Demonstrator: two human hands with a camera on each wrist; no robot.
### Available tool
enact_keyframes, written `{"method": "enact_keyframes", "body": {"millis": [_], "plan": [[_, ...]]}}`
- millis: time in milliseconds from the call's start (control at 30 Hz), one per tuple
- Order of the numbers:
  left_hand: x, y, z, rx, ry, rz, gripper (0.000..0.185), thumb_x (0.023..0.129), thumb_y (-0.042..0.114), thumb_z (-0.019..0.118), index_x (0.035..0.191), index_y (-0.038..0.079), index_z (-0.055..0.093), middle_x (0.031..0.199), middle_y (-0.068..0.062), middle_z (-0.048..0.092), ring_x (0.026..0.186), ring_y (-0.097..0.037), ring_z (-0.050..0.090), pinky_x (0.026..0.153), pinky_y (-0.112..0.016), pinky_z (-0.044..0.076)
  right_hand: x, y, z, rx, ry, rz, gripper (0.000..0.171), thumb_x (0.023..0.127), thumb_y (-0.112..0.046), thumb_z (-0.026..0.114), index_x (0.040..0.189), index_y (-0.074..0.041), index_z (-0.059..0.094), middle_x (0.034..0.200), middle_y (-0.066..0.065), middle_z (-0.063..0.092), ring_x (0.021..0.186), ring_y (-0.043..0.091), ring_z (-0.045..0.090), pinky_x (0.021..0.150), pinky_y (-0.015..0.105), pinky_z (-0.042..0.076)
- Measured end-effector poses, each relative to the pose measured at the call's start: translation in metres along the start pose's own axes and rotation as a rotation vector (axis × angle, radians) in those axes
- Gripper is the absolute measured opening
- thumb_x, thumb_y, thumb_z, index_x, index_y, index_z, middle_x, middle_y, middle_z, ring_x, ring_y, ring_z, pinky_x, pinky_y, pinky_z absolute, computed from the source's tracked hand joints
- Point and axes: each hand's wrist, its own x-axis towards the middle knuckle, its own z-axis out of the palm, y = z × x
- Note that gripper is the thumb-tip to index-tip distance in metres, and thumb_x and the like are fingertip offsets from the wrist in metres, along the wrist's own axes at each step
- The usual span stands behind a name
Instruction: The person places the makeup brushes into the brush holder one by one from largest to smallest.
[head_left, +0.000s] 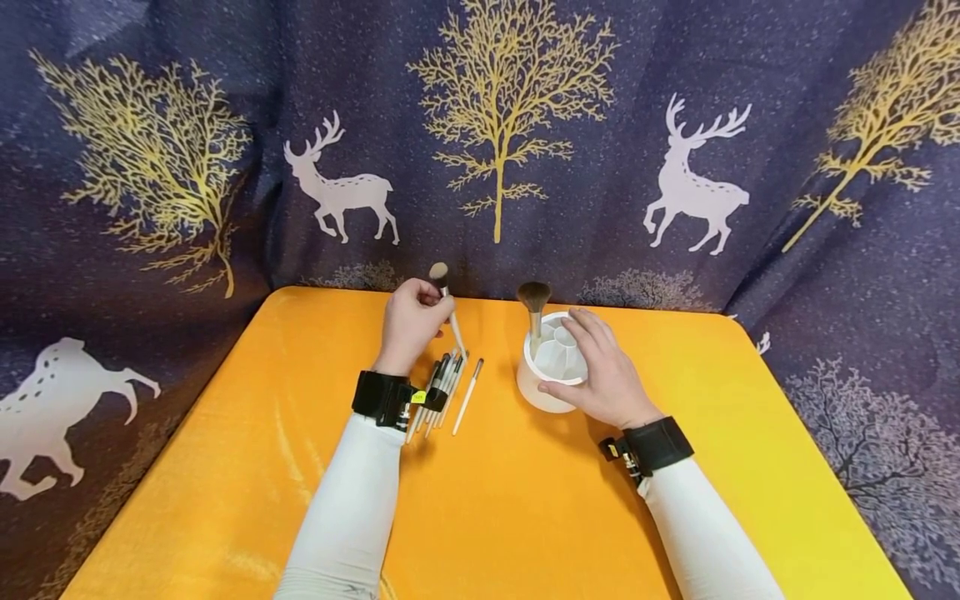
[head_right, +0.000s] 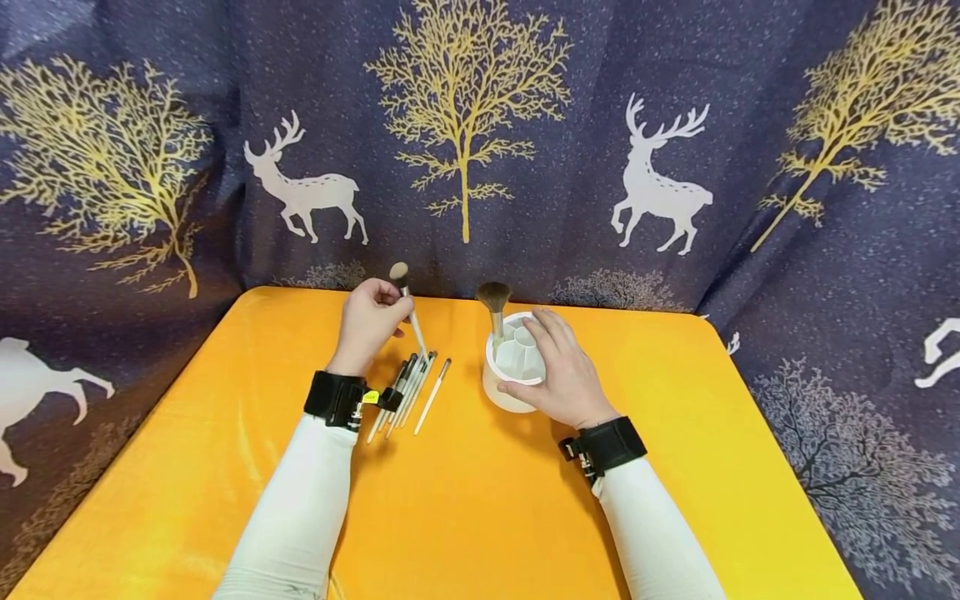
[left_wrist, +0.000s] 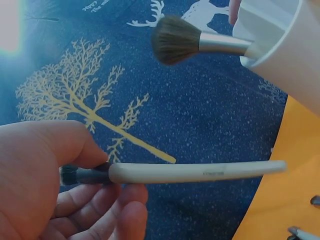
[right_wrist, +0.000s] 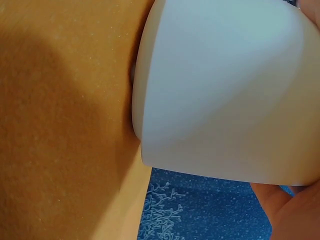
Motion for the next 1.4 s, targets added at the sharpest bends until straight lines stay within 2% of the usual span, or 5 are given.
{"method": "enact_keyframes", "body": {"millis": [200, 633, 733, 900, 1400], "plan": [[-0.004, 0.008, 0.006, -0.036, 0.009, 0.046, 0.018, 0.099, 0.013, 0.075, 0.109, 0.001, 0.068, 0.099, -0.014, 0.07, 0.074, -0.022, 0.075, 0.061, -0.038, 0.065, 0.0, -0.001, 0.0, 0.001, -0.002, 0.007, 0.109, 0.08, -0.05, 0.099, 0.166, -0.006, 0.048, 0.175, 0.019, 0.038, 0.163, 0.039, 0.033, 0.115, 0.071, 0.045], [-0.013, 0.022, 0.023, -0.158, -0.002, 0.137, 0.017, 0.101, 0.008, 0.077, 0.112, 0.001, 0.067, 0.099, -0.014, 0.072, 0.079, -0.031, 0.074, 0.062, -0.034, 0.064, -0.001, 0.0, -0.002, 0.007, -0.003, 0.011, 0.109, 0.08, -0.049, 0.099, 0.166, -0.005, 0.048, 0.175, 0.02, 0.038, 0.163, 0.04, 0.033, 0.116, 0.071, 0.044], [-0.016, 0.025, 0.026, -0.163, 0.007, 0.171, 0.017, 0.101, 0.008, 0.078, 0.112, 0.001, 0.067, 0.098, -0.014, 0.071, 0.08, -0.032, 0.073, 0.062, -0.034, 0.064, -0.001, -0.001, -0.003, 0.008, -0.007, 0.011, 0.11, 0.081, -0.05, 0.098, 0.167, -0.006, 0.047, 0.176, 0.019, 0.037, 0.163, 0.04, 0.033, 0.116, 0.07, 0.044], [-0.02, 0.028, 0.031, -0.174, -0.002, 0.219, 0.018, 0.101, 0.009, 0.079, 0.111, 0.0, 0.066, 0.098, -0.015, 0.071, 0.081, -0.025, 0.071, 0.059, -0.031, 0.062, -0.002, -0.001, -0.001, 0.004, -0.003, 0.008, 0.109, 0.08, -0.049, 0.099, 0.166, -0.006, 0.048, 0.175, 0.02, 0.038, 0.163, 0.04, 0.034, 0.116, 0.071, 0.044], [-0.026, 0.031, 0.043, -0.187, -0.022, 0.291, 0.022, 0.102, 0.008, 0.081, 0.114, -0.002, 0.066, 0.099, -0.014, 0.073, 0.085, -0.026, 0.073, 0.063, -0.032, 0.064, 0.0, -0.002, -0.001, -0.002, -0.001, 0.003, 0.109, 0.08, -0.05, 0.099, 0.166, -0.006, 0.048, 0.175, 0.019, 0.039, 0.162, 0.04, 0.034, 0.114, 0.071, 0.046]]}}
